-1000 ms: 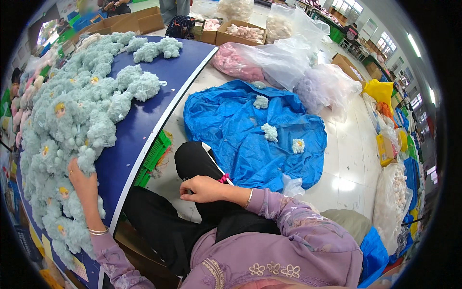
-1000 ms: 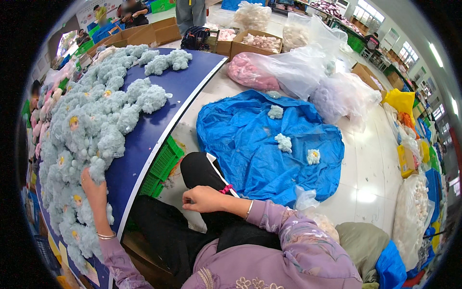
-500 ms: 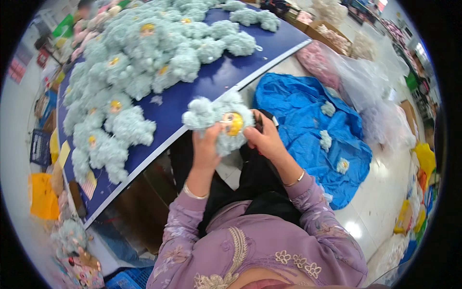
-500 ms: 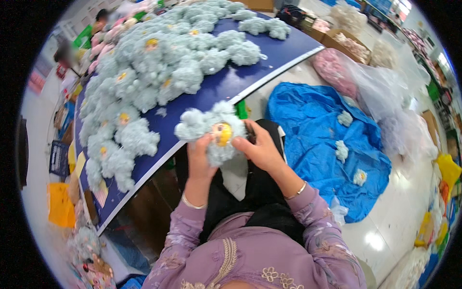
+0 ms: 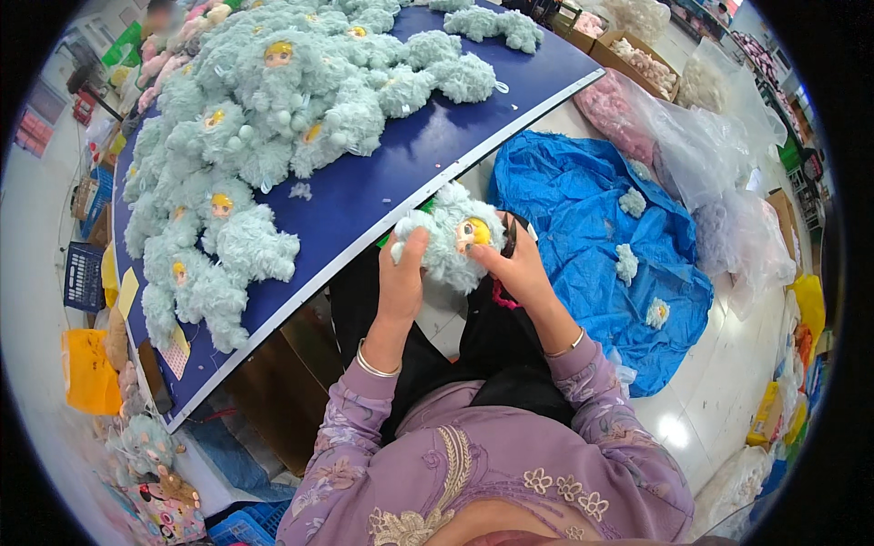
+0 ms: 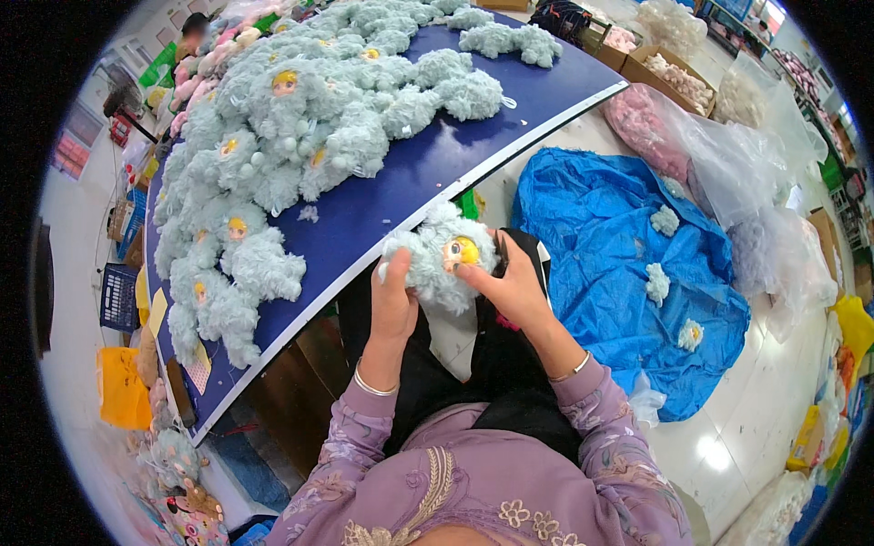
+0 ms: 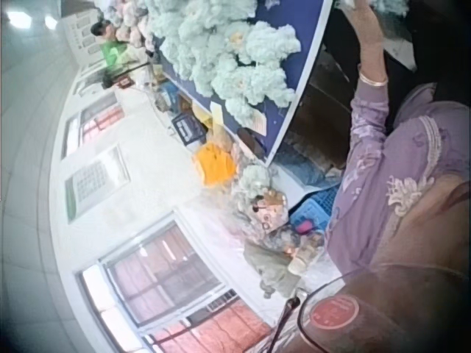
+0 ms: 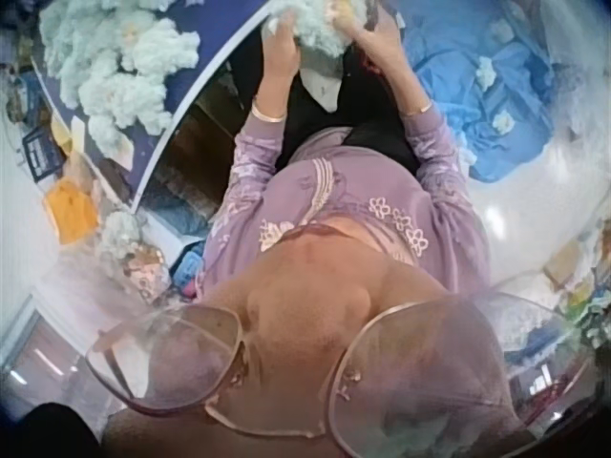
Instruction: The person repeatedly picks up small light-blue stuffed toys from a table, uses scissors to trim loose threads or excess fabric, and places the finished items onto a blue tarp on the floor. The process is repeated for multiple toys throughout the clip.
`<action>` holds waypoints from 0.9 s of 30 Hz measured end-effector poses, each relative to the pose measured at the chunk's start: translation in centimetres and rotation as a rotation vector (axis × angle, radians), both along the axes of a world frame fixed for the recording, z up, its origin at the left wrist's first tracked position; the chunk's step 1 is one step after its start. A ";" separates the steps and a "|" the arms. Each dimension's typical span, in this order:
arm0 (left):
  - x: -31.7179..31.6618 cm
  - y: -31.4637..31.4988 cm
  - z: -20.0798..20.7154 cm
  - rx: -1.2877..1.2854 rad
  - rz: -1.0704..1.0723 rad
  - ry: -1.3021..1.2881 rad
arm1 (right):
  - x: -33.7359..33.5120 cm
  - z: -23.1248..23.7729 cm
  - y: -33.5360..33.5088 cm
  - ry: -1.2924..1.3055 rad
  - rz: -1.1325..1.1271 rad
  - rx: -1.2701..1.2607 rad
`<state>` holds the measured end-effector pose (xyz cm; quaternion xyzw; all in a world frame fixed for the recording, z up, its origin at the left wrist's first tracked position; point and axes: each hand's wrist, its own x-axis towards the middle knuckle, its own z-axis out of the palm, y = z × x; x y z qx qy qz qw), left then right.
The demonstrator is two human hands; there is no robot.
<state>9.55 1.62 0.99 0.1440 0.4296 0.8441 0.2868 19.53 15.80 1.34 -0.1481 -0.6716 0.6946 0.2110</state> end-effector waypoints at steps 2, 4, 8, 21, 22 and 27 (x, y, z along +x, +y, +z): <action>-0.1 -0.1 -0.4 -0.212 -0.046 0.034 | 0.0 -0.5 0.7 -0.034 -0.030 -0.003; 0.1 0.3 -1.0 -0.209 -0.074 0.010 | -0.3 -1.0 1.2 -0.034 -0.031 -0.019; 0.4 0.9 -3.1 -0.240 -0.180 -0.026 | -0.8 -1.4 2.3 -0.038 -0.058 -0.109; 1.9 0.9 -4.9 -0.162 -0.252 -0.113 | -0.4 -3.2 2.2 -0.133 -0.040 0.000; 1.9 0.7 -4.8 -0.182 -0.233 -0.098 | -0.4 -3.5 2.0 -0.134 -0.057 -0.043; 2.0 -0.6 -3.8 -0.199 -0.289 -0.023 | -0.3 -4.1 0.3 -0.039 -0.111 -0.342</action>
